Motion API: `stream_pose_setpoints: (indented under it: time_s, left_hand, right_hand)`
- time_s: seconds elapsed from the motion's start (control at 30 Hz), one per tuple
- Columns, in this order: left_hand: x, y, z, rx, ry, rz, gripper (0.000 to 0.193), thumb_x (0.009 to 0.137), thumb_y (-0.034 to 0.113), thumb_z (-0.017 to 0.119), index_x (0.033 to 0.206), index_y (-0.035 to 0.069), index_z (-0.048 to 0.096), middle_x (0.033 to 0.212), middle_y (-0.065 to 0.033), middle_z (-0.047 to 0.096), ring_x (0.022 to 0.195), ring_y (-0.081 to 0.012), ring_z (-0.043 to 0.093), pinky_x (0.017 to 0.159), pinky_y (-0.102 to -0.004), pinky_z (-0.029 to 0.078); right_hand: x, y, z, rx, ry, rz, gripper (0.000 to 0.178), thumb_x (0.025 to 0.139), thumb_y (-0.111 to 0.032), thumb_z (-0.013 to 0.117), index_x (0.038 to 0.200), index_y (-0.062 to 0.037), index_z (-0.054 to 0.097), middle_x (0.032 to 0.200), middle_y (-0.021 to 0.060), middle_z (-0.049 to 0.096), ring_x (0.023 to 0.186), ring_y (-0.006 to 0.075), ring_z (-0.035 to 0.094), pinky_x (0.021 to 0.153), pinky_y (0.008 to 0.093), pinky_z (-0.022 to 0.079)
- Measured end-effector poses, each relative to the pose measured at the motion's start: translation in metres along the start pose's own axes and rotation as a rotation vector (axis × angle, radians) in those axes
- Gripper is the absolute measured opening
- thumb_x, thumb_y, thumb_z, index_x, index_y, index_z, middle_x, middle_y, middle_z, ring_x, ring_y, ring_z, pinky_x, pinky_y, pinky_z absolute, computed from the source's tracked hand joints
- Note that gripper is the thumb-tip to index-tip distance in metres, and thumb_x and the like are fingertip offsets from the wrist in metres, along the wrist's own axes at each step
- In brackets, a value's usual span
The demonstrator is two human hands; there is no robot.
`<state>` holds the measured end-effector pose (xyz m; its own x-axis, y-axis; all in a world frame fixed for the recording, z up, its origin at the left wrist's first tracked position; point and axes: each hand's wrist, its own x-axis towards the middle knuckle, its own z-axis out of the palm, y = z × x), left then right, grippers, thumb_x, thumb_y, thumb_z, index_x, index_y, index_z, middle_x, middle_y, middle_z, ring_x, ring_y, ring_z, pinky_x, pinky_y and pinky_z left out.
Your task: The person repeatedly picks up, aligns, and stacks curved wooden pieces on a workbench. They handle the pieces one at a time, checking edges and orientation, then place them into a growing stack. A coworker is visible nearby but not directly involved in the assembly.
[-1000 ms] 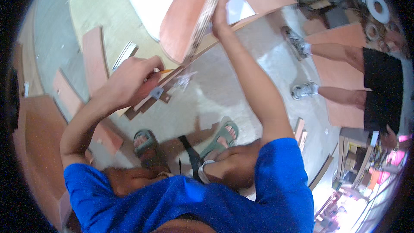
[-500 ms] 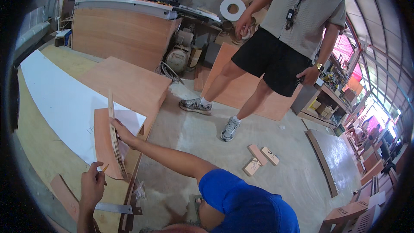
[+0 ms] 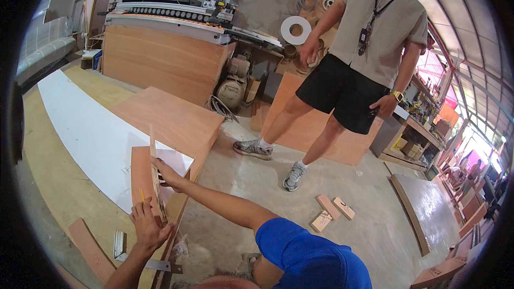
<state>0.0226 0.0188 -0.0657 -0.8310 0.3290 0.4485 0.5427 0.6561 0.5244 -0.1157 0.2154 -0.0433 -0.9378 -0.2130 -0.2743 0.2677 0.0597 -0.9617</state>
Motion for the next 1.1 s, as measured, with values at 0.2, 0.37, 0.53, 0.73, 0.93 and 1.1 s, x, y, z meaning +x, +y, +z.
stream_pose_setpoints:
  time_s: [0.2, 0.37, 0.53, 0.73, 0.93, 1.1]
  left_hand:
    - [0.004, 0.001, 0.023, 0.115, 0.06, 0.022, 0.09, 0.065, 0.028, 0.078, 0.141, -0.005, 0.041, 0.116, -0.0207, 0.046, 0.112, -0.0369, 0.042, 0.101, -0.0518, 0.03]
    - [0.005, 0.01, 0.027, 0.047, 0.102, 0.024, 0.093, 0.061, 0.017, 0.072, 0.144, -0.006, 0.038, 0.114, -0.0215, 0.046, 0.111, -0.0386, 0.042, 0.103, -0.0518, 0.029]
    - [-0.002, 0.005, 0.037, -0.005, 0.129, 0.013, 0.094, 0.06, 0.008, 0.069, 0.146, -0.007, 0.035, 0.12, -0.0243, 0.047, 0.116, -0.0414, 0.043, 0.107, -0.0526, 0.028]
    - [-0.008, 0.003, 0.042, -0.043, 0.167, 0.043, 0.095, 0.06, 0.004, 0.07, 0.147, -0.008, 0.034, 0.123, -0.0261, 0.048, 0.117, -0.0424, 0.045, 0.107, -0.0521, 0.03]
    - [-0.013, 0.005, 0.045, -0.015, 0.2, 0.042, 0.094, 0.059, 0.003, 0.072, 0.146, -0.009, 0.037, 0.118, -0.0253, 0.049, 0.115, -0.0424, 0.046, 0.107, -0.0523, 0.031]
    - [-0.015, 0.004, 0.045, -0.017, 0.165, 0.032, 0.094, 0.059, 0.003, 0.071, 0.146, -0.009, 0.037, 0.121, -0.0265, 0.049, 0.118, -0.0431, 0.046, 0.11, -0.0529, 0.03]
  right_hand:
    - [-0.003, -0.003, 0.004, 0.011, -0.006, -0.003, 0.093, 0.093, -0.08, 0.038, 0.161, -0.0202, 0.017, 0.162, 0.0064, 0.027, 0.146, 0.0304, 0.032, 0.11, 0.0542, 0.033]
    - [-0.002, 0.003, 0.0, 0.011, 0.027, -0.011, 0.094, 0.092, -0.08, 0.038, 0.161, -0.0203, 0.016, 0.162, 0.0069, 0.029, 0.146, 0.0314, 0.032, 0.11, 0.0565, 0.033]
    - [-0.005, -0.001, 0.003, 0.013, 0.01, -0.024, 0.094, 0.092, -0.08, 0.037, 0.162, -0.0209, 0.014, 0.162, 0.0071, 0.029, 0.146, 0.0332, 0.033, 0.111, 0.0583, 0.032]
    - [-0.014, -0.009, 0.01, -0.008, 0.079, -0.034, 0.089, 0.095, -0.077, 0.036, 0.16, -0.0174, 0.022, 0.154, 0.01, 0.04, 0.136, 0.0303, 0.047, 0.109, 0.0512, 0.042]
    - [-0.016, -0.01, 0.01, 0.004, 0.084, -0.031, 0.088, 0.095, -0.076, 0.037, 0.16, -0.0183, 0.023, 0.153, 0.0084, 0.041, 0.135, 0.0294, 0.046, 0.109, 0.0527, 0.04]
    - [-0.018, -0.011, 0.01, 0.005, 0.087, -0.031, 0.088, 0.095, -0.076, 0.037, 0.16, -0.0185, 0.022, 0.154, 0.0079, 0.039, 0.137, 0.0296, 0.045, 0.108, 0.0541, 0.04]
